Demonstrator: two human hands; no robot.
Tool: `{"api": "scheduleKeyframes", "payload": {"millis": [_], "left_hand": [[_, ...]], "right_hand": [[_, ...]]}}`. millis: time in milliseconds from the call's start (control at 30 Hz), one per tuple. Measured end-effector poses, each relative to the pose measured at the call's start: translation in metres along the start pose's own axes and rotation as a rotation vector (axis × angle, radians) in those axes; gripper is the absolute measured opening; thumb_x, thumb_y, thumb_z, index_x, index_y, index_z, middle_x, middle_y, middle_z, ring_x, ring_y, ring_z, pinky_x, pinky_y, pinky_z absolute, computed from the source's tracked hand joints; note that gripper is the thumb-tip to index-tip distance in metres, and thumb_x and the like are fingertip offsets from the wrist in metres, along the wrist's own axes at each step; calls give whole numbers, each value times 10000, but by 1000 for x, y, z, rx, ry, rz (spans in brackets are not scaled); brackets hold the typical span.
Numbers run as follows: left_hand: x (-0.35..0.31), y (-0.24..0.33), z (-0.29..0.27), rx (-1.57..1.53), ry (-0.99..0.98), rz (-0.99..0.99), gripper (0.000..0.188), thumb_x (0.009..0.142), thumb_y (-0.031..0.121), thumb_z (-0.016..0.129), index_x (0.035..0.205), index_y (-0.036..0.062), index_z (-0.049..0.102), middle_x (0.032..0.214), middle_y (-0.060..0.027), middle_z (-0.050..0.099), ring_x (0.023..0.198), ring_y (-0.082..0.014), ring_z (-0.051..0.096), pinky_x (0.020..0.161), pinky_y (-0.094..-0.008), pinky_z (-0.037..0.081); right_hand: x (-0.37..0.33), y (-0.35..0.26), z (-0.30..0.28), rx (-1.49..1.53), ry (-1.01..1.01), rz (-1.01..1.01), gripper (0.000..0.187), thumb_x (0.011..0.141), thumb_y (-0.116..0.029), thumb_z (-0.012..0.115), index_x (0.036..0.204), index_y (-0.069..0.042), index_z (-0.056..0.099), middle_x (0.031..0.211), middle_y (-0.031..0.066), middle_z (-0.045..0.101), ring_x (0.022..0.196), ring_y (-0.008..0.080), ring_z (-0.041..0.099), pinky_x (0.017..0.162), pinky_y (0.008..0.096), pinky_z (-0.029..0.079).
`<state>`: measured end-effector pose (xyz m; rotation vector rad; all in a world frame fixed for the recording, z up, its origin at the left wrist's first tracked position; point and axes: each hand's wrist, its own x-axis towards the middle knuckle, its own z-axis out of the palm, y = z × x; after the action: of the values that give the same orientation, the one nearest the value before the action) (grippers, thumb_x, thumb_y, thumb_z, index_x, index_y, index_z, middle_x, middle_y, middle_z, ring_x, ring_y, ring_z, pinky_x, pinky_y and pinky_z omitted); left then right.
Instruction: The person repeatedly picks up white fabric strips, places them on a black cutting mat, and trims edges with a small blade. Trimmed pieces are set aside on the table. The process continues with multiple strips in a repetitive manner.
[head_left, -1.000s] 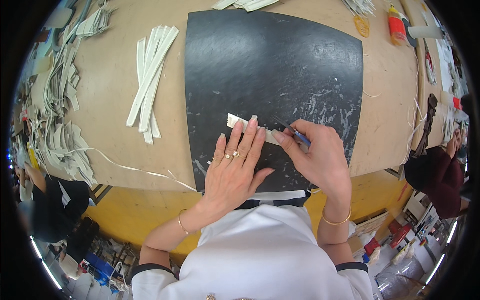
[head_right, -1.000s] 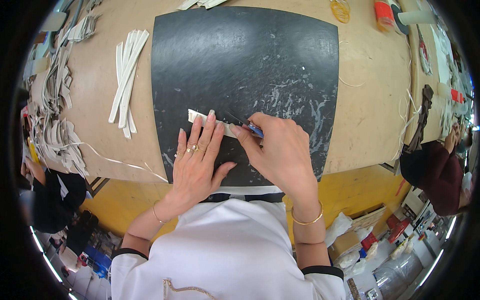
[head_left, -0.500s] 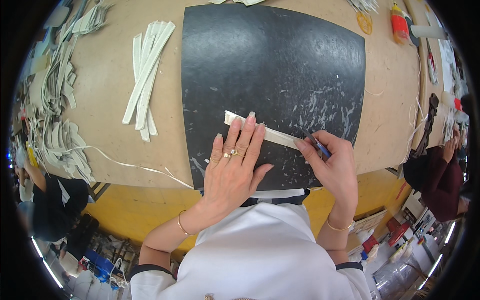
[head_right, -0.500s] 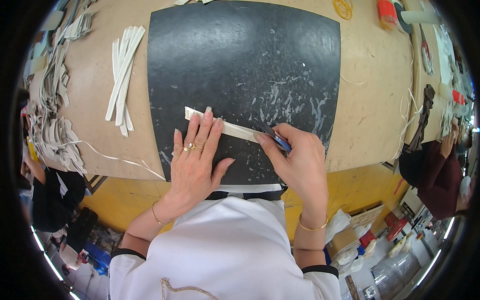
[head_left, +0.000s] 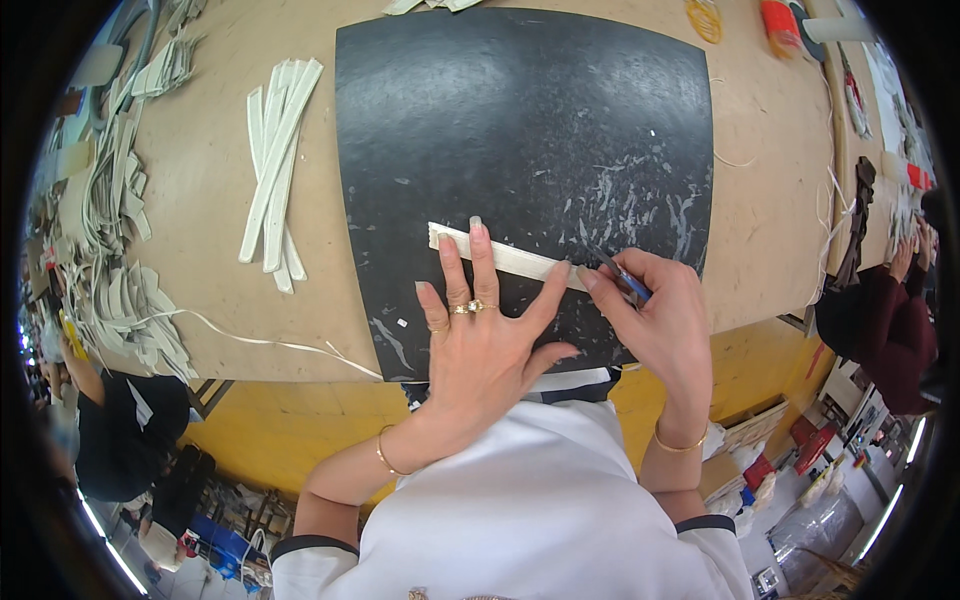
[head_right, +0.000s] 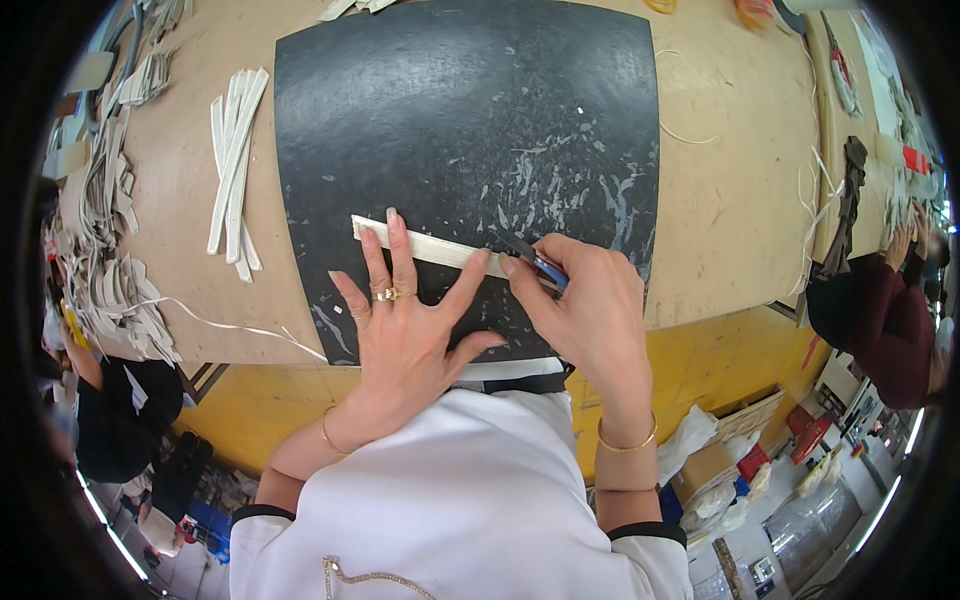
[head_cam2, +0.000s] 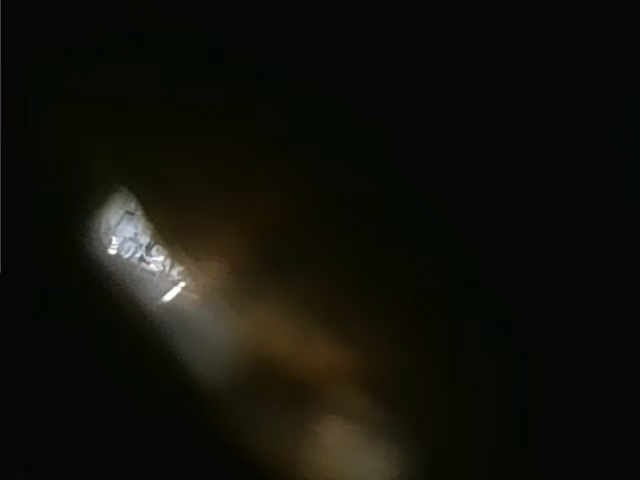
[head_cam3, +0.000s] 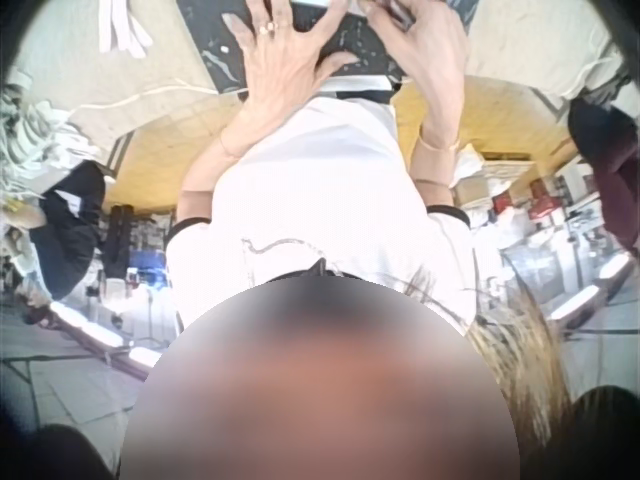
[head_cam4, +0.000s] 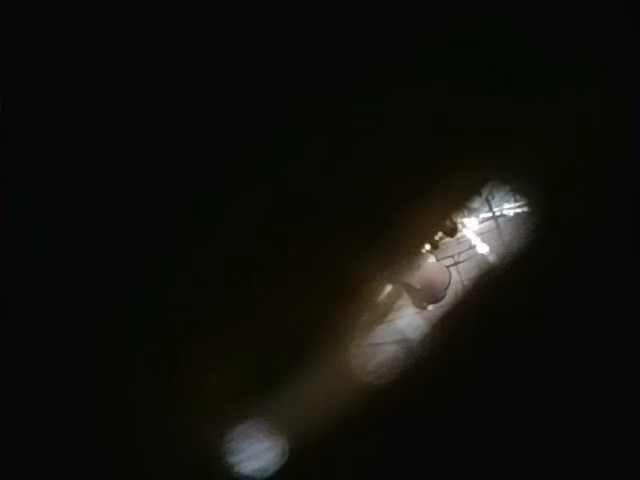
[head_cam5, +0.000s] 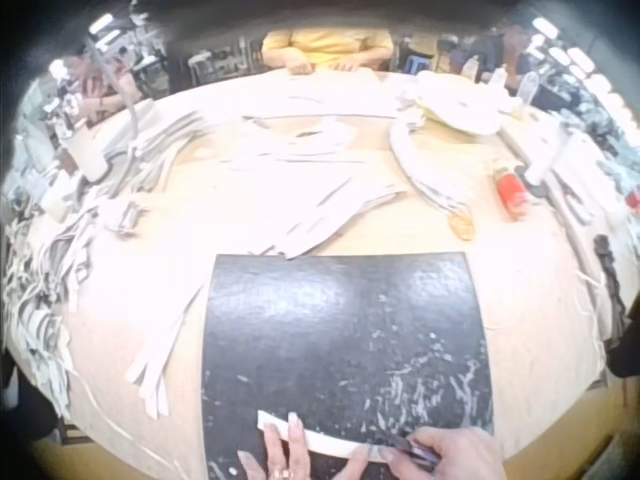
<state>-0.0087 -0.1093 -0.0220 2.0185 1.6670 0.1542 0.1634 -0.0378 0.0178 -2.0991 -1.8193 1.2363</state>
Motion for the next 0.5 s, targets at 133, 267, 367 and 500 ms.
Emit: {"api": "scheduleKeyframes", "payload": {"millis": [133, 267, 367, 500], "left_hand": [[-1, -1, -2, 33, -37, -17, 745, 798, 616, 686, 1466, 385, 453, 1585, -358, 91, 1431, -595, 100, 967, -732, 224], [-9, -11, -5, 134, 68, 11, 790, 831, 591, 663, 1504, 255, 424, 1627, -222, 167, 1432, -500, 223, 983, -612, 284], [-11, -19, -8, 38, 116, 140, 852, 834, 545, 678, 1494, 72, 422, 1626, -128, 249, 1452, -389, 271, 1044, -538, 287], [-4, -22, -8, 25, 44, 156, 883, 830, 508, 692, 1487, 2, 386, 1606, -154, 277, 1474, -319, 283, 1159, -494, 237]], "right_hand": [[-3, -5, 6, -14, 54, -20, 261, 868, -214, 727, 755, 13, 664, 516, 73, 488, 460, 138, 414, 466, 319, 334], [-6, -13, 14, -85, 125, -89, 265, 873, -227, 713, 747, -1, 655, 523, 103, 503, 443, 227, 446, 473, 354, 353], [-5, -17, 14, -117, 126, -108, 269, 875, -233, 711, 753, 0, 654, 530, 114, 513, 447, 252, 463, 479, 364, 361], [-3, -24, 11, -74, 107, -142, 254, 876, -208, 721, 774, 14, 651, 536, 92, 504, 447, 189, 448, 476, 331, 351]]}}
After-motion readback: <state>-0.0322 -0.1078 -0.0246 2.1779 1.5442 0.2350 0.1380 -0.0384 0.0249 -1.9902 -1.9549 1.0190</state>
